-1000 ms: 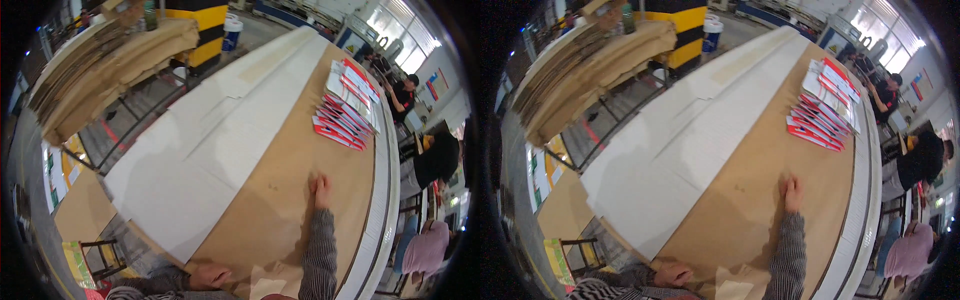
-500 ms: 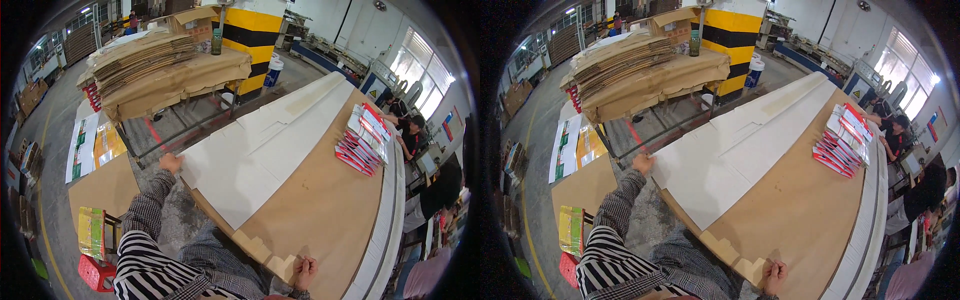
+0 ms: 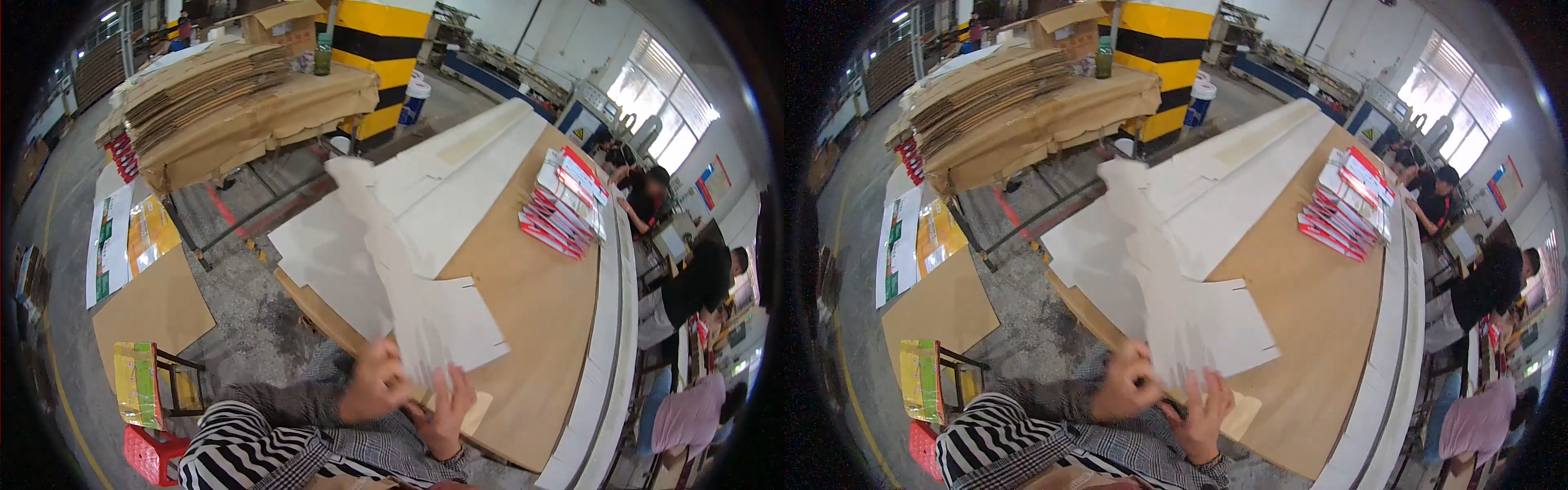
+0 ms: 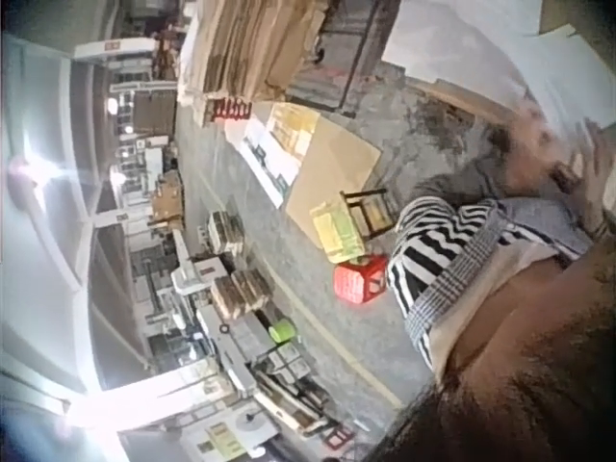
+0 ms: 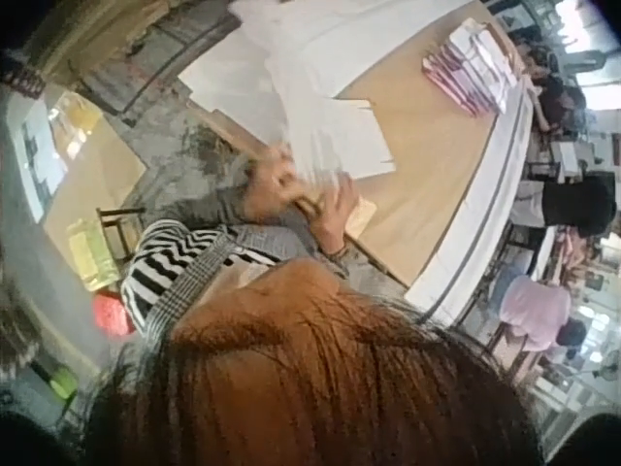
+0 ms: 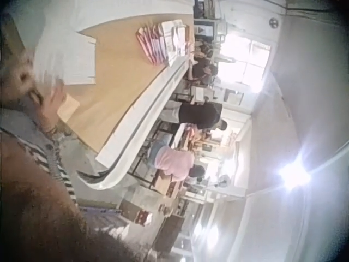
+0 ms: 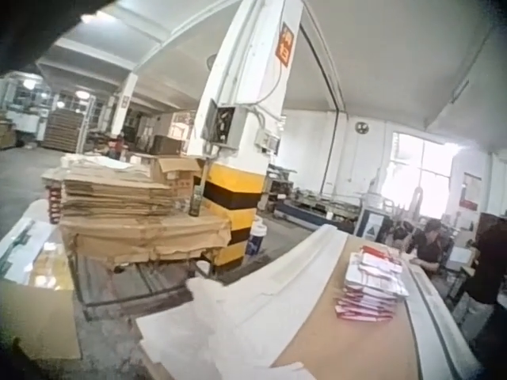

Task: Folding and stacking cardboard folders on a workbench.

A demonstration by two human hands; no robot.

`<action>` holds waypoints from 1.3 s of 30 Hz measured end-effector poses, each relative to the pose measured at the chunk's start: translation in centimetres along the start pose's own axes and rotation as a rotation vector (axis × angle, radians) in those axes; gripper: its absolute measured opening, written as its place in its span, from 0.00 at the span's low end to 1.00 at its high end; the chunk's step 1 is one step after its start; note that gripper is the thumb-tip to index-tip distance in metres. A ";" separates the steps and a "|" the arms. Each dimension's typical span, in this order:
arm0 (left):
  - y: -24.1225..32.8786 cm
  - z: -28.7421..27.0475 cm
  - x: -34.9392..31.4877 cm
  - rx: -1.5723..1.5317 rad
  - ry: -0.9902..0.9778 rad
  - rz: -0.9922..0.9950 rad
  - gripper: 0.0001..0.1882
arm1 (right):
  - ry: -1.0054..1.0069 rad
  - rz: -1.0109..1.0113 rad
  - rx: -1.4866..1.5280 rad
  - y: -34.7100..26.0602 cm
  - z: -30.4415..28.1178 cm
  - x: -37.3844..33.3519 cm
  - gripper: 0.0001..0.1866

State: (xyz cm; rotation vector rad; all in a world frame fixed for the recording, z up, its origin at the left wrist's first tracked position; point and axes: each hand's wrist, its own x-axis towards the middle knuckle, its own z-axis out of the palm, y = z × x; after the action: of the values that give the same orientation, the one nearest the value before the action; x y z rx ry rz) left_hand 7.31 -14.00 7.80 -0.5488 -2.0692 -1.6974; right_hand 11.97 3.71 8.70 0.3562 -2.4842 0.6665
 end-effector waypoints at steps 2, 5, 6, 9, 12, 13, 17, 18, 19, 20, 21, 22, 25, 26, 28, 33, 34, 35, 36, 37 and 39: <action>2.1 3.7 -3.4 -0.235 -0.167 0.005 0.09 | -0.146 -0.011 0.116 1.1 -0.2 -2.2 0.26; -0.1 4.0 -3.0 -0.257 -1.182 -0.146 0.11 | -0.109 0.084 0.086 4.7 -4.0 -6.5 0.22; 0.0 3.2 -2.2 -0.201 -1.291 -0.143 0.11 | -0.121 0.119 0.057 6.3 -5.1 -8.3 0.20; -3.9 4.8 -3.4 0.203 -0.837 0.330 0.29 | -0.112 0.400 0.172 10.1 -8.3 -15.2 0.20; -6.6 7.0 -3.2 0.552 -0.863 0.417 0.30 | -0.082 0.619 0.285 13.4 -11.6 -20.7 0.19; -7.0 7.9 -3.2 0.534 -0.794 0.488 0.29 | -0.092 0.594 0.251 14.1 -12.6 -22.1 0.18; -6.9 10.2 -3.1 0.276 -1.058 0.244 0.17 | -0.009 0.681 0.284 15.1 -14.8 -22.1 0.14; -6.8 10.2 -2.8 0.296 -1.076 0.255 0.15 | -0.039 0.699 0.222 15.4 -14.9 -21.4 0.14; -6.8 10.1 -2.6 0.318 -1.091 0.266 0.13 | -0.072 0.715 0.160 15.6 -15.1 -20.9 0.16; -7.8 10.1 -2.8 0.279 -1.091 0.373 0.12 | -0.035 0.703 0.122 16.1 -14.4 -20.9 0.18; -6.9 10.7 -2.0 0.265 -1.105 0.386 0.12 | -0.023 0.719 0.111 16.9 -14.1 -21.7 0.18; -6.0 11.2 -1.1 0.302 -1.184 0.180 0.12 | 0.040 0.837 0.047 17.6 -13.8 -22.5 0.19; -6.2 12.2 -0.3 0.339 -1.123 -0.212 0.15 | 0.125 1.058 0.060 17.4 -11.8 -18.9 0.22; -6.6 12.9 -0.3 0.422 -0.882 -0.071 0.16 | 0.117 1.111 -0.071 16.7 -11.6 -17.0 0.22; -7.0 13.8 -1.3 0.540 -0.613 0.108 0.19 | 0.220 0.963 -0.281 17.3 -10.4 -17.3 0.15; -4.7 17.6 -5.1 0.260 -0.986 0.084 0.18 | 0.005 0.681 -0.114 16.8 -6.2 -17.5 0.07; -4.6 18.9 -6.2 0.319 -0.815 0.047 0.18 | 0.023 0.672 -0.026 16.2 -5.2 -16.5 0.08; -4.9 19.8 -7.3 0.373 -0.648 0.010 0.17 | 0.040 0.665 0.062 15.6 -4.4 -15.7 0.10; -5.0 20.1 -7.8 0.348 -0.546 0.051 0.15 | 0.039 0.664 0.062 14.8 -3.8 -14.3 0.10; -5.3 20.0 -8.5 0.349 -0.545 0.050 0.15 | 0.090 0.642 0.110 13.9 -3.6 -13.0 0.13; -5.4 18.9 -8.7 0.285 -0.688 0.321 0.14 | 0.141 0.619 0.154 14.0 -3.8 -12.9 0.16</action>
State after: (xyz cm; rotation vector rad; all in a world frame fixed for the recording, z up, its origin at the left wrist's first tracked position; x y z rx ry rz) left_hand 10.56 3.18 -4.69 -1.4279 -2.4299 -1.0850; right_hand 18.95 18.95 -1.17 -0.4166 -2.4046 1.0845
